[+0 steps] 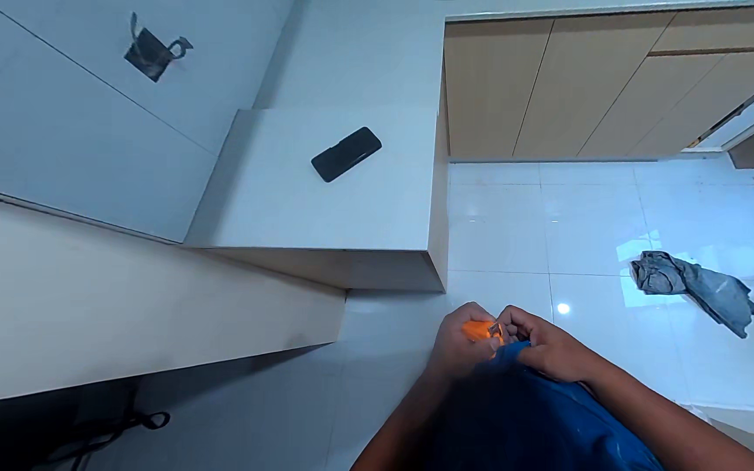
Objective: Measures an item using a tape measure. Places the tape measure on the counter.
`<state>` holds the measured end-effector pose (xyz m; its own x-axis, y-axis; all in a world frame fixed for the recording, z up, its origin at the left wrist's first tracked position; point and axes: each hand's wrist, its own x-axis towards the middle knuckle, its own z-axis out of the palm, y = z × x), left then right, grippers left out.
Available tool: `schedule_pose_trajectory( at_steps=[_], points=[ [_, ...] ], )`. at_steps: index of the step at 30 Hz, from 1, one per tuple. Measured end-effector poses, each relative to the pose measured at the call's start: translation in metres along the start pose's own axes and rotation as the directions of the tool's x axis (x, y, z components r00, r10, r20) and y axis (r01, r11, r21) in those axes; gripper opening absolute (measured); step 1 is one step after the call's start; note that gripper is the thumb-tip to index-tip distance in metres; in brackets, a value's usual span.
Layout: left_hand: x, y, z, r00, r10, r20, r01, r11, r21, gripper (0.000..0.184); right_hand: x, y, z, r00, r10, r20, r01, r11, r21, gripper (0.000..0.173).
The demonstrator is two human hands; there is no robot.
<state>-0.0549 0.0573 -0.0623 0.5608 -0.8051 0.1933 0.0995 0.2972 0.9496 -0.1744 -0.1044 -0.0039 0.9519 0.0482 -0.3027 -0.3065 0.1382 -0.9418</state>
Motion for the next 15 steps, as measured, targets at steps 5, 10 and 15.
schedule_pose_trajectory(
  at_steps=[5, 10, 15],
  points=[
    [-0.003, -0.004, 0.001, 1.000, -0.022, 0.021, 0.023, 0.999, -0.035, 0.029, -0.004, 0.000, -0.001, 1.000, -0.006, -0.007, 0.005, 0.997, -0.082, 0.021],
    [0.000, -0.002, -0.001, 1.000, 0.006, 0.000, -0.006, 0.999, 0.049, 0.026, -0.007, 0.003, 0.006, 0.991, -0.068, -0.118, 0.035, 0.965, -0.261, 0.015],
    [0.000, -0.007, 0.001, 0.998, 0.061, -0.013, -0.060, 0.995, 0.077, 0.027, -0.003, 0.002, 0.000, 0.998, 0.046, -0.052, -0.045, 0.999, 0.014, 0.023]
  ],
)
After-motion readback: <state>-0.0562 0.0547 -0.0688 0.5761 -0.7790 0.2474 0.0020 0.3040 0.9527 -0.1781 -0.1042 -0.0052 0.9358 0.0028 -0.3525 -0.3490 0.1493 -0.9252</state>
